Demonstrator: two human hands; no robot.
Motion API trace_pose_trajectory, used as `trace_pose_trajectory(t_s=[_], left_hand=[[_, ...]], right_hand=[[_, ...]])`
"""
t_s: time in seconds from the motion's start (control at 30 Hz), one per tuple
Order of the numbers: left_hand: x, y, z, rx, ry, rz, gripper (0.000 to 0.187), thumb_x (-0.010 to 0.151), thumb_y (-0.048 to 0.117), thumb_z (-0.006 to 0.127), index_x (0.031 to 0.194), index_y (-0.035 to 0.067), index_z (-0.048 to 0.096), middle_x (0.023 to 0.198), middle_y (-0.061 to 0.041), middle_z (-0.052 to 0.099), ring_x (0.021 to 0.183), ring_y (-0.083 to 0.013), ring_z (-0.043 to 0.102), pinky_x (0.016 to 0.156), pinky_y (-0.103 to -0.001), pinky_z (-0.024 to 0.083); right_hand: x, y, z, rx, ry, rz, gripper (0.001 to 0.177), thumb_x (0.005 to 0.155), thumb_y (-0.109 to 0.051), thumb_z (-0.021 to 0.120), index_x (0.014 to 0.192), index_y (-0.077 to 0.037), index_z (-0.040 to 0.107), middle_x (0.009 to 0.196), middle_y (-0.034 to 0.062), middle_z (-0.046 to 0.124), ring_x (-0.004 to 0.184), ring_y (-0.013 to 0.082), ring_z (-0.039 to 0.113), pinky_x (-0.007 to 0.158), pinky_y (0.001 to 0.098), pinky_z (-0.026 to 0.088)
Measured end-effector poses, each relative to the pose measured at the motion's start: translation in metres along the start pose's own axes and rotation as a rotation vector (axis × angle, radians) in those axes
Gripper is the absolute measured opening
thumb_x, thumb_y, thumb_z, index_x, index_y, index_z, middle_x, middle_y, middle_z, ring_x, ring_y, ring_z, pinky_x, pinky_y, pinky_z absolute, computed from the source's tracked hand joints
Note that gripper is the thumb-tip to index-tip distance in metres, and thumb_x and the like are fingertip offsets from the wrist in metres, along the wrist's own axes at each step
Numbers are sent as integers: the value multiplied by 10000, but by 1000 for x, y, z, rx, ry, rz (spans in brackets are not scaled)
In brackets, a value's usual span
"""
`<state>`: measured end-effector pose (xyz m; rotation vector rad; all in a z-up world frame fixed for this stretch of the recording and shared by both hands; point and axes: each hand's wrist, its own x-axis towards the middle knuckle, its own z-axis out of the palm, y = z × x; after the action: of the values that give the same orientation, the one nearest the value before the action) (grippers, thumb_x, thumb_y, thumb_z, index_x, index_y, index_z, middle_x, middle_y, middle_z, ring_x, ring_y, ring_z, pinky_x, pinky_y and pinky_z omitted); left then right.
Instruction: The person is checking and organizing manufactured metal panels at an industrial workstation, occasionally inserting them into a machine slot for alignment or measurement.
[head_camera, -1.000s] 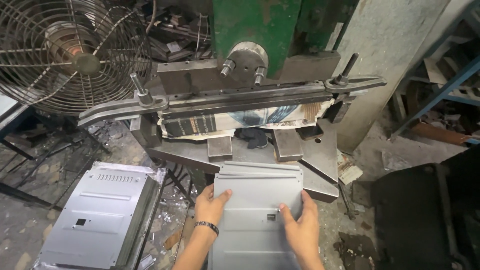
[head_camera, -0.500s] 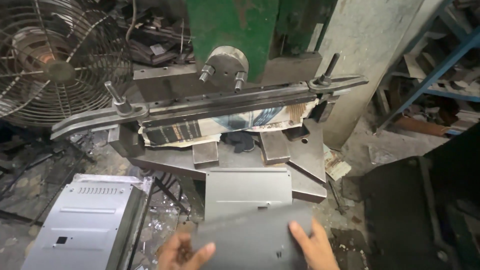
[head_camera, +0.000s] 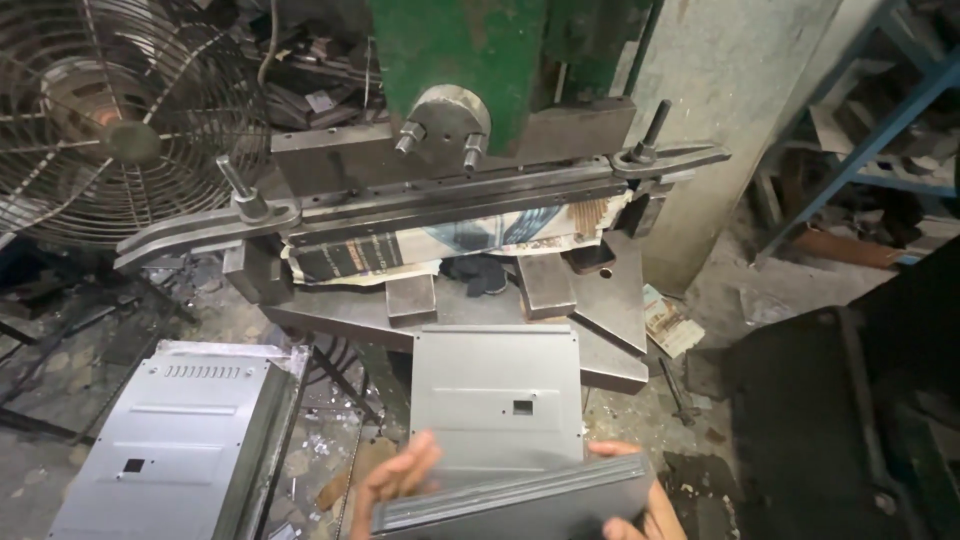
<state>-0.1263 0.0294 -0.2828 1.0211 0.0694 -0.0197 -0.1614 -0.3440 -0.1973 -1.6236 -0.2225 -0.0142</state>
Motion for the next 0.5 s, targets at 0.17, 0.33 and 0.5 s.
trace_pose_trajectory(t_s=[0.17,0.33,0.5], left_hand=[[-14,15,29,163,48,7,459,875,283,672,1252,32,601,1401,-165,607,1297,-266,573,1072,-419,452],[-23,47,62,338,82,13,531,831,184,759,1302,-29,635,1268,-169,722,1178,-253,662,1023,-382,483],[-4,86,106,310,225,-261,473,862,214,742,1242,-66,707,1176,-194,757,1065,-268,685,944,-404,526]], right_hand=[[-21,103,-15,274,43,199,721,785,-326,812,1357,49,583,1278,212,712,1227,291,649,1068,454,443],[19,32,50,101,294,293,517,840,-234,772,1263,53,698,1137,152,792,1061,215,698,970,350,516],[47,-36,67,253,462,626,550,846,-323,741,1254,43,700,1103,181,790,979,254,710,897,376,532]])
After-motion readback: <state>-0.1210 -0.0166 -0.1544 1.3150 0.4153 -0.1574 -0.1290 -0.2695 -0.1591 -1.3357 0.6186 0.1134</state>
